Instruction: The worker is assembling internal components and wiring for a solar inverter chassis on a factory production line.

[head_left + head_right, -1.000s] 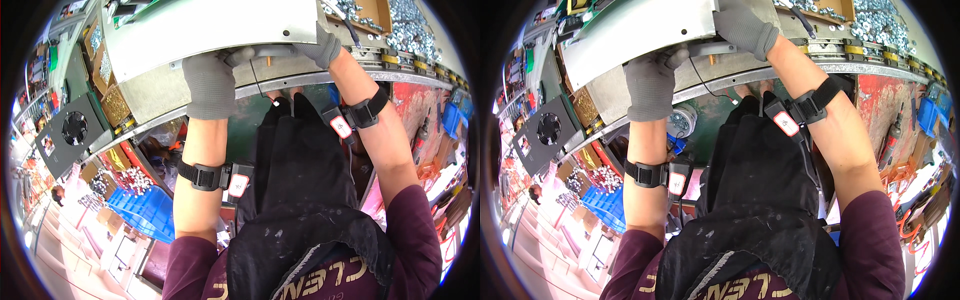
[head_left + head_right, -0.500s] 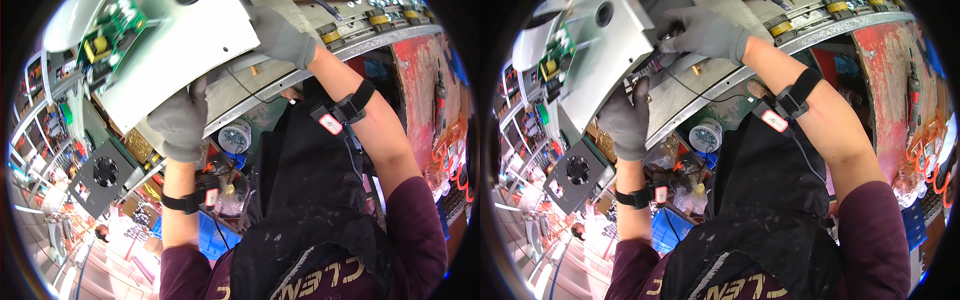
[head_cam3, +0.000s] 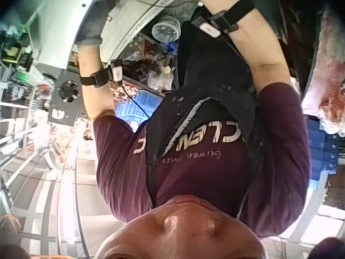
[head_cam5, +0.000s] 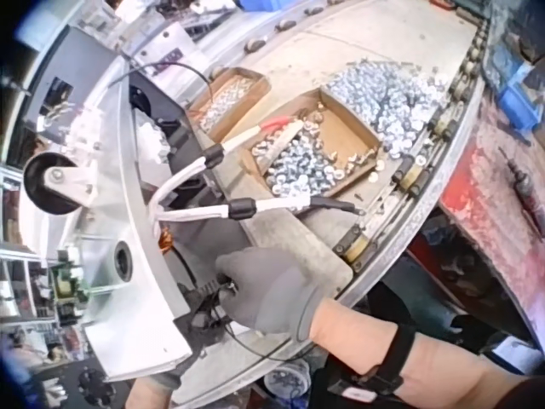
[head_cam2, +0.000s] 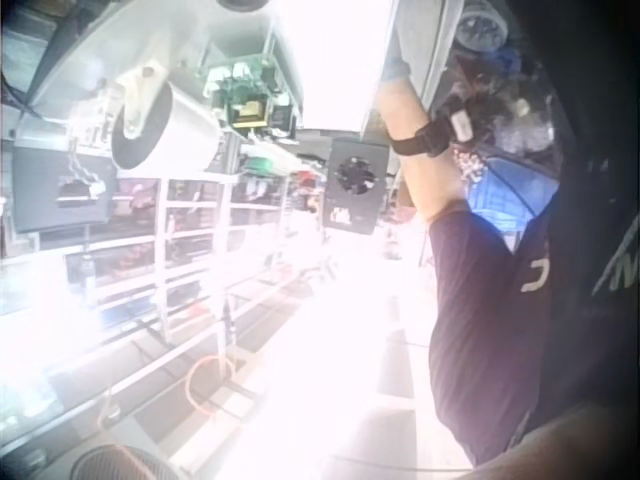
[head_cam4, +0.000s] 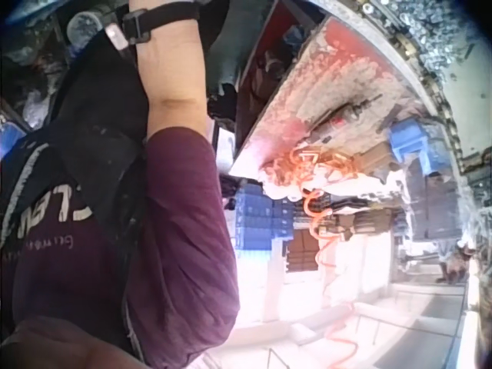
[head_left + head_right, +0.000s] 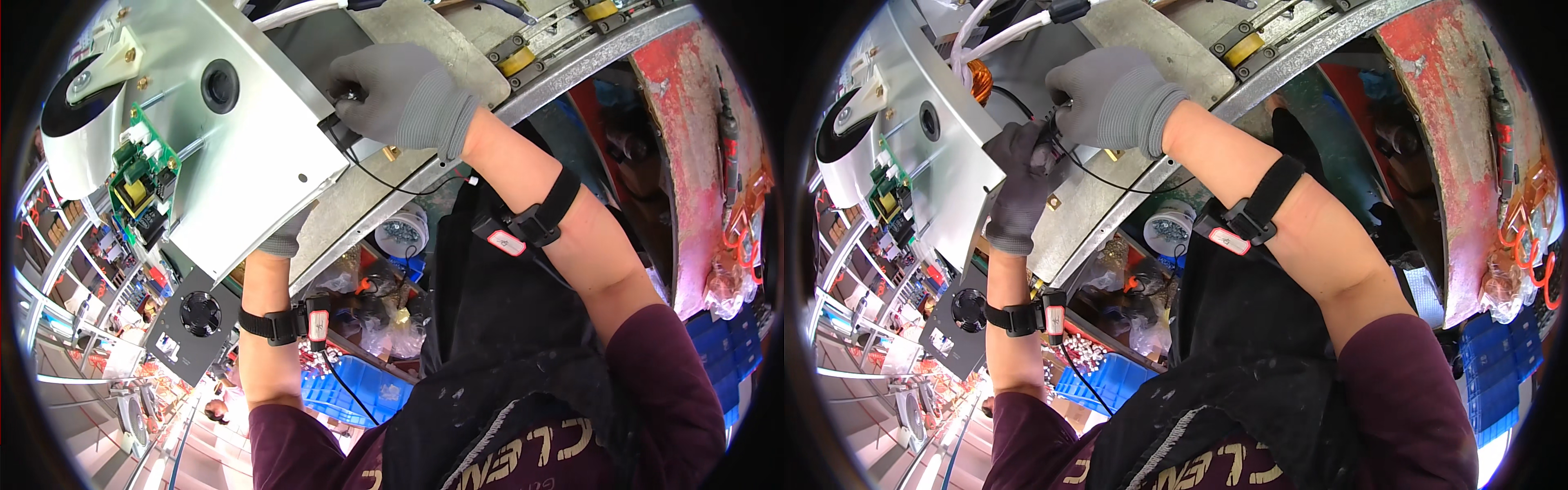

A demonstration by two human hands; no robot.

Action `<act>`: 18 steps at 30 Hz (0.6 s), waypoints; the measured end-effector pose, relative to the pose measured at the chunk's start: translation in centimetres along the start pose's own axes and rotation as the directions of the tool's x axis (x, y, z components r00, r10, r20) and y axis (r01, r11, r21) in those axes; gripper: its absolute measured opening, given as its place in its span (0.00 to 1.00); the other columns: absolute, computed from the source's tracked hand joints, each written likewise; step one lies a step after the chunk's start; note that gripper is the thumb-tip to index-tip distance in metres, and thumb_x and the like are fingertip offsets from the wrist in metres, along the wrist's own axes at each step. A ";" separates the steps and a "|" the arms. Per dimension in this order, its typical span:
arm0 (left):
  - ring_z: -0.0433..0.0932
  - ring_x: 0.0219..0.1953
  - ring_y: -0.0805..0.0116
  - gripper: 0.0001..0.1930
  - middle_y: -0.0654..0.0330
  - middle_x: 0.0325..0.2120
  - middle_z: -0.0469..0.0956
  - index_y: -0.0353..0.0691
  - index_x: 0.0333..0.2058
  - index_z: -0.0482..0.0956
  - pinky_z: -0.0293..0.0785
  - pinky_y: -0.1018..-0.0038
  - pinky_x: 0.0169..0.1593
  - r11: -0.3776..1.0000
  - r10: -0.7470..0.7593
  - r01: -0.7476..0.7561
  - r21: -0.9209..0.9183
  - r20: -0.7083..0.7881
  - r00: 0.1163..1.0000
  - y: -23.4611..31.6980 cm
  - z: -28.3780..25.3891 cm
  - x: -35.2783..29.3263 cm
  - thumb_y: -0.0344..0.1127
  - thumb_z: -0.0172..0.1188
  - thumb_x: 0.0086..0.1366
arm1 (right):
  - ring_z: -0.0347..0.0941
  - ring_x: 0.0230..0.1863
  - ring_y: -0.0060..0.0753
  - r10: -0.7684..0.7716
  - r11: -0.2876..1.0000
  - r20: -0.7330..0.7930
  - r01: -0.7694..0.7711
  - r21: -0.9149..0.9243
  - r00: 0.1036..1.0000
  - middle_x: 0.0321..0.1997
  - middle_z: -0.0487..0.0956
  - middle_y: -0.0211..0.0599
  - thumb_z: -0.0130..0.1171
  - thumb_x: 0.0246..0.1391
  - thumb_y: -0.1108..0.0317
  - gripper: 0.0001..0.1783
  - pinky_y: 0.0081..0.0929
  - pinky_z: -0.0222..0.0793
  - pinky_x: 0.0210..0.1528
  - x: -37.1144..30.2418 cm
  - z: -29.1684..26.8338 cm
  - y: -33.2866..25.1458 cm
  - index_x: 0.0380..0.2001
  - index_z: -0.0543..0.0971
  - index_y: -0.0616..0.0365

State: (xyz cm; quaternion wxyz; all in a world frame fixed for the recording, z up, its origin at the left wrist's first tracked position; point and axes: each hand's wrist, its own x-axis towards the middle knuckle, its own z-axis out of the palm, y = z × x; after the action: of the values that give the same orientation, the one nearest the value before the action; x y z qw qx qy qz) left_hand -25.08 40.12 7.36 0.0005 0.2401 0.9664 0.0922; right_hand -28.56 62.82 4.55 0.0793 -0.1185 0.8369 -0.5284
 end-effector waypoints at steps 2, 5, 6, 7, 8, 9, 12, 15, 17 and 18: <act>0.76 0.41 0.53 0.14 0.55 0.37 0.77 0.42 0.42 0.78 0.66 0.62 0.52 0.991 -0.063 0.047 0.126 0.121 0.991 0.8 -0.3 0.8 0.32 0.61 0.56 | 0.78 0.30 0.41 0.026 1.000 0.021 -0.026 0.005 0.999 0.25 0.79 0.41 0.56 0.48 0.65 0.08 0.33 0.73 0.35 -0.2 -0.2 0.0 0.30 0.81 0.55; 0.76 0.39 0.54 0.11 0.57 0.33 0.77 0.40 0.37 0.79 0.68 0.64 0.46 0.996 0.067 -0.072 0.052 0.097 0.993 1.9 -0.9 2.0 0.36 0.59 0.56 | 0.76 0.26 0.43 0.005 1.000 0.024 -0.005 0.022 1.000 0.22 0.77 0.45 0.55 0.46 0.65 0.09 0.34 0.72 0.32 -0.2 -0.7 0.1 0.28 0.81 0.56; 0.76 0.38 0.54 0.11 0.57 0.32 0.77 0.40 0.37 0.79 0.68 0.63 0.46 1.000 0.016 -0.018 0.011 0.116 0.993 2.1 -1.0 2.1 0.39 0.58 0.58 | 0.76 0.25 0.40 0.010 0.999 0.080 -0.014 0.053 0.997 0.23 0.78 0.43 0.55 0.47 0.65 0.09 0.33 0.72 0.31 0.0 -1.0 0.3 0.29 0.81 0.57; 0.75 0.37 0.54 0.12 0.57 0.32 0.77 0.40 0.37 0.79 0.68 0.63 0.45 0.998 0.053 -0.055 0.017 0.089 0.995 2.2 -1.1 2.1 0.41 0.57 0.59 | 0.76 0.25 0.37 0.002 0.997 0.141 -0.013 0.082 0.990 0.23 0.78 0.42 0.55 0.47 0.66 0.09 0.31 0.72 0.30 0.6 -1.5 0.6 0.29 0.80 0.57; 0.75 0.37 0.53 0.13 0.57 0.31 0.77 0.40 0.37 0.79 0.68 0.63 0.45 0.999 0.045 -0.046 0.011 0.079 0.996 2.0 -1.2 2.0 0.43 0.56 0.60 | 0.76 0.24 0.34 0.017 0.995 0.215 -0.036 0.088 0.976 0.23 0.79 0.40 0.55 0.48 0.66 0.09 0.30 0.71 0.28 1.3 -2.1 0.8 0.30 0.80 0.58; 0.75 0.36 0.53 0.15 0.57 0.30 0.77 0.41 0.37 0.79 0.68 0.63 0.45 1.000 -0.004 0.004 -0.002 0.100 0.995 1.7 -1.1 1.8 0.46 0.55 0.62 | 0.76 0.24 0.31 0.014 0.978 0.314 -0.079 0.195 0.949 0.23 0.79 0.38 0.55 0.49 0.67 0.09 0.28 0.71 0.28 1.8 -2.8 1.2 0.31 0.81 0.59; 0.75 0.36 0.53 0.16 0.56 0.31 0.77 0.41 0.37 0.79 0.68 0.62 0.44 0.999 0.049 -0.049 -0.007 0.107 0.993 0.4 -0.8 0.5 0.48 0.54 0.63 | 0.75 0.24 0.21 0.020 0.922 0.561 -0.233 0.311 0.827 0.25 0.80 0.32 0.56 0.51 0.70 0.10 0.22 0.71 0.26 2.8 -4.5 1.7 0.35 0.81 0.60; 0.76 0.37 0.52 0.15 0.55 0.32 0.77 0.41 0.38 0.79 0.69 0.62 0.43 0.997 0.024 -0.014 -0.082 0.129 0.991 -0.6 -0.6 -0.3 0.46 0.58 0.61 | 0.73 0.25 0.17 0.013 0.952 0.591 -0.191 0.241 0.807 0.26 0.80 0.29 0.57 0.51 0.73 0.12 0.18 0.70 0.26 3.0 -4.9 1.4 0.39 0.81 0.60; 0.76 0.37 0.52 0.15 0.54 0.33 0.76 0.41 0.38 0.79 0.69 0.62 0.42 0.982 -0.021 0.050 -0.182 0.160 0.987 -0.5 -0.6 -0.1 0.45 0.59 0.60 | 0.73 0.24 0.18 0.011 0.964 0.607 -0.169 0.204 0.795 0.26 0.80 0.29 0.57 0.50 0.74 0.13 0.18 0.71 0.26 3.2 -4.5 1.0 0.41 0.82 0.60; 0.76 0.37 0.52 0.15 0.54 0.33 0.76 0.40 0.38 0.79 0.69 0.62 0.42 0.986 0.064 -0.046 -0.161 0.107 0.992 -0.2 -0.7 0.2 0.45 0.60 0.59 | 0.73 0.24 0.18 0.030 0.961 0.636 -0.197 0.194 0.771 0.26 0.80 0.30 0.57 0.51 0.74 0.13 0.18 0.71 0.26 3.4 -4.3 0.8 0.41 0.82 0.61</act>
State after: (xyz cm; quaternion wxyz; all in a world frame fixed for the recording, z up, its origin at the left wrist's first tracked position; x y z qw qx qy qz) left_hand -25.41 39.91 8.06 0.0709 0.2709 0.9474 0.1551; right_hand -33.01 65.96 5.65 0.3993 -0.2256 0.6950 -0.5536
